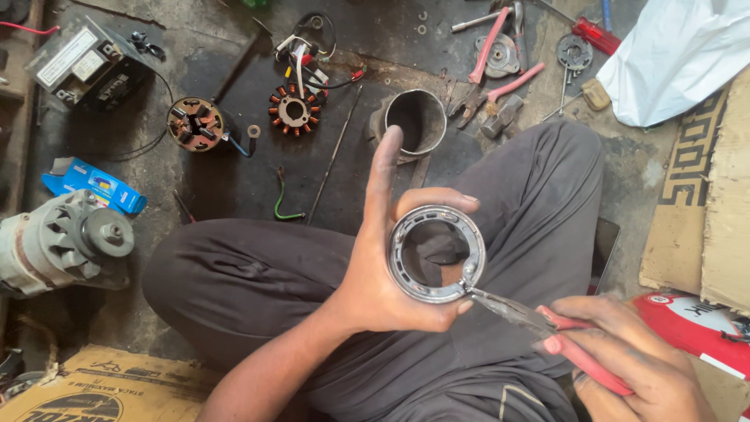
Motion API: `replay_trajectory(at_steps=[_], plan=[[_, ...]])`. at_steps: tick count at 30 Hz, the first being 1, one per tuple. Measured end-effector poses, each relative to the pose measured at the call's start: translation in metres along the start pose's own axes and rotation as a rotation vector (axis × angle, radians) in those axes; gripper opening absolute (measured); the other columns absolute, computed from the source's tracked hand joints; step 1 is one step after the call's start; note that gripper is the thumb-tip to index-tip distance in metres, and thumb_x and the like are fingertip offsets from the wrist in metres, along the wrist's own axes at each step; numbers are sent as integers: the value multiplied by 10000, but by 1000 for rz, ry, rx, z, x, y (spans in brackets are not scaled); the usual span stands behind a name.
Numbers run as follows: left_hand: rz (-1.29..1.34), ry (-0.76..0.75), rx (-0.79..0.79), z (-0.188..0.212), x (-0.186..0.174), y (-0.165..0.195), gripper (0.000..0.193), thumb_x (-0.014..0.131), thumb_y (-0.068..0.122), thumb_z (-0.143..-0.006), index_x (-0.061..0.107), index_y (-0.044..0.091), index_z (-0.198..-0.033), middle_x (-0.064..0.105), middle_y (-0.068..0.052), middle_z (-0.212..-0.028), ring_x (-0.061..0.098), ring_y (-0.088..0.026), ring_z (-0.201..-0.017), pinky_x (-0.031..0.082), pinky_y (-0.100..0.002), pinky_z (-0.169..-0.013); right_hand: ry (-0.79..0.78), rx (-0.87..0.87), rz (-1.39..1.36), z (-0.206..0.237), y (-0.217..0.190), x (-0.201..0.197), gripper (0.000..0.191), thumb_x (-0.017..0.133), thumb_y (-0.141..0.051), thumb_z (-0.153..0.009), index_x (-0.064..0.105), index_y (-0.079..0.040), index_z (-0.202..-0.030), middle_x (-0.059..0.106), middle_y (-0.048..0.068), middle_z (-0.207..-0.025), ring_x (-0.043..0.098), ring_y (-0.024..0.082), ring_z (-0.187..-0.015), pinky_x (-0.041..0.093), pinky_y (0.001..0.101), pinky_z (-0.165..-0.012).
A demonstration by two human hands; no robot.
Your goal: The person sits on the workshop floor with a starter motor end cap on their lap. They pry at the brush plate with a screwdriver, work around the housing rim, then use pliers to pull components and wires out of the housing, handling small brush parts by hand.
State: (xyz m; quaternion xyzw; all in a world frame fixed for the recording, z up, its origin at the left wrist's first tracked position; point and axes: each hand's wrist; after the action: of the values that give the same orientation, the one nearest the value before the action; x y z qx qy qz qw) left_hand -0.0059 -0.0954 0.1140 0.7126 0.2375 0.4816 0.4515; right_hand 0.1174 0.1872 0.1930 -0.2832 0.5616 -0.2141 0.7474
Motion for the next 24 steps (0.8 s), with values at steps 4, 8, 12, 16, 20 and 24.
replay_trajectory(at_steps=[4, 8, 12, 16, 20, 24], plan=[[-221, 43, 108, 4, 4, 1, 1359, 887, 63, -771, -134, 119, -1665, 648, -147, -1356, 658, -174, -1157, 518, -337, -1090, -18, 25, -59, 5, 8, 7, 328, 646, 39, -734, 773, -28, -1029, 702, 103, -1209, 684, 211, -1125, 521, 299, -978], [-410, 27, 275, 3, 3, 0, 1323, 909, 85, -748, -37, 128, -1672, 652, -121, -1344, 612, -212, -1195, 464, -387, -1116, -10, 36, -141, 8, 16, 13, 415, 609, 65, -669, 766, 1, -1047, 719, 132, -1235, 725, 230, -1170, 509, 315, -1015], [-701, -14, 481, 0, -1, 1, 1264, 922, 162, -759, 80, 134, -1700, 622, -114, -1391, 549, -290, -1230, 411, -470, -1103, -46, 87, -137, 13, 21, 17, 465, 589, 65, -673, 763, -14, -1097, 702, 118, -1271, 718, 216, -1181, 521, 314, -1009], [-991, -20, 632, 1, 2, -1, 1016, 789, 127, -972, 139, 249, -1743, 600, -91, -1433, 548, -373, -1268, 419, -469, -1056, -93, 126, -36, 10, 16, 12, 560, 587, 47, -677, 740, -8, -1213, 656, 87, -1320, 678, 215, -1195, 505, 329, -1036], [-1215, -65, 715, 5, 9, -12, 734, 618, 162, -1049, 229, 344, -1644, 637, -125, -1356, 632, -405, -1077, 483, -461, -977, -129, 88, 56, 0, -1, 9, 547, 644, -29, -721, 722, -53, -1262, 689, 78, -1325, 684, 252, -1238, 494, 357, -1005], [-1642, -32, 903, 8, 19, -31, 649, 590, 159, -1156, 206, 388, -1626, 629, -116, -1364, 643, -346, -1082, 504, -392, -1001, -113, 375, 421, -6, -28, 34, 592, 668, -131, -722, 687, -137, -1314, 666, 96, -1242, 732, 275, -1017, 550, 419, -901]])
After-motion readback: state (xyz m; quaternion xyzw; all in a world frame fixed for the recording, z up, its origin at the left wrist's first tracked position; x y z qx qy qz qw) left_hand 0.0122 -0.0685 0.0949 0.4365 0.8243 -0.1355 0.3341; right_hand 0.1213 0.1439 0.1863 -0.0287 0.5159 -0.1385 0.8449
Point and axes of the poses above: each hand's wrist, its own z-axis away from the middle knuckle, its own x-axis out of the palm, y = z × x
